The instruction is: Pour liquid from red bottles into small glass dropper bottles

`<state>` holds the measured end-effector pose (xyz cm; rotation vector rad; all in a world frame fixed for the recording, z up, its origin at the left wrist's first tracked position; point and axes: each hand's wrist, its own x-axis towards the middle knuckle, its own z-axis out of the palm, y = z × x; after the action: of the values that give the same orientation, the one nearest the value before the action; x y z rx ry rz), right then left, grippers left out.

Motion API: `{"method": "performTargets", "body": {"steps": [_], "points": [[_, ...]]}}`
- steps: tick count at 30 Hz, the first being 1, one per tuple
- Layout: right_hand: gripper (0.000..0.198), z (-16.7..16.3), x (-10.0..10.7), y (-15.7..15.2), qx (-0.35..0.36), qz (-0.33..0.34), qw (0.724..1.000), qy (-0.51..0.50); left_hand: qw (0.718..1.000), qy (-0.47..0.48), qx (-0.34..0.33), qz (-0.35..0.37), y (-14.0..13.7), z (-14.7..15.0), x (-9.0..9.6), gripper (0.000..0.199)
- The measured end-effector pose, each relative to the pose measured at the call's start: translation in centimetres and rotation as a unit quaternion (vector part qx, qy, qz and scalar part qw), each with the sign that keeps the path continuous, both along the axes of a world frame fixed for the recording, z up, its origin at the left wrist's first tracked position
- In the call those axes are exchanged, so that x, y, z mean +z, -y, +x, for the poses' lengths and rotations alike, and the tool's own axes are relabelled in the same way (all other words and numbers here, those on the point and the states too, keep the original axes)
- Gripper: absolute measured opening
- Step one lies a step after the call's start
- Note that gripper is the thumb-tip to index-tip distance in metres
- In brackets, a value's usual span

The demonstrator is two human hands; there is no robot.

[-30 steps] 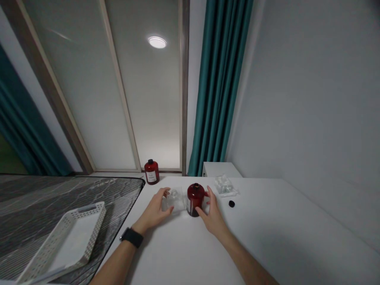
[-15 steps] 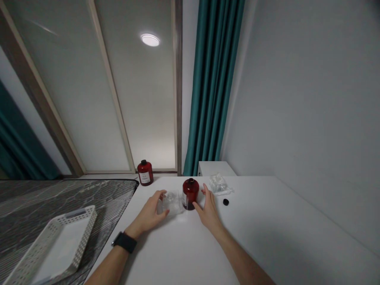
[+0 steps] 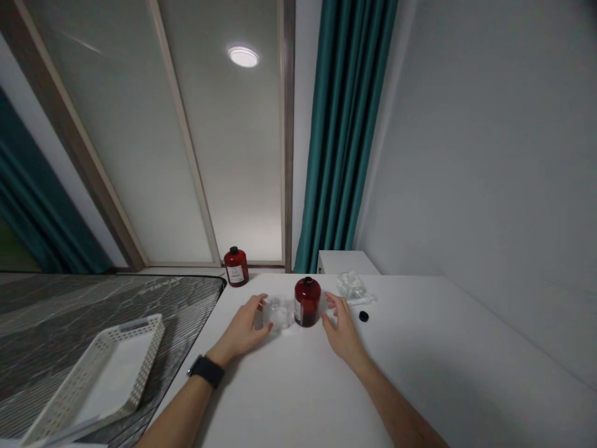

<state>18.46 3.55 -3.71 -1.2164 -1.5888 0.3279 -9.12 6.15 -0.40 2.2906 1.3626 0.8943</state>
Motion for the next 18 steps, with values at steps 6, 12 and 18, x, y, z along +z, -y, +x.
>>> {"method": "performTargets", "body": {"steps": [6, 12, 18], "points": [[0.04, 0.5, 0.0, -0.3, -0.015, 0.01, 1.0, 0.012, 1.0, -0.006, 0.021, 0.005, -0.8, -0.4, -1.2, 0.061], [0.032, 1.0, 0.0, -0.6, -0.012, 0.021, 0.999, 0.035, 0.999, 0.0, 0.032, 0.007, -1.2, -0.6, -1.8, 0.065], [0.025, 4.1, 0.4, -1.7, -0.044, 0.019, 0.996, 0.074, 0.999, -0.006, 0.036, 0.01, -1.2, -0.5, -1.6, 0.066]]}}
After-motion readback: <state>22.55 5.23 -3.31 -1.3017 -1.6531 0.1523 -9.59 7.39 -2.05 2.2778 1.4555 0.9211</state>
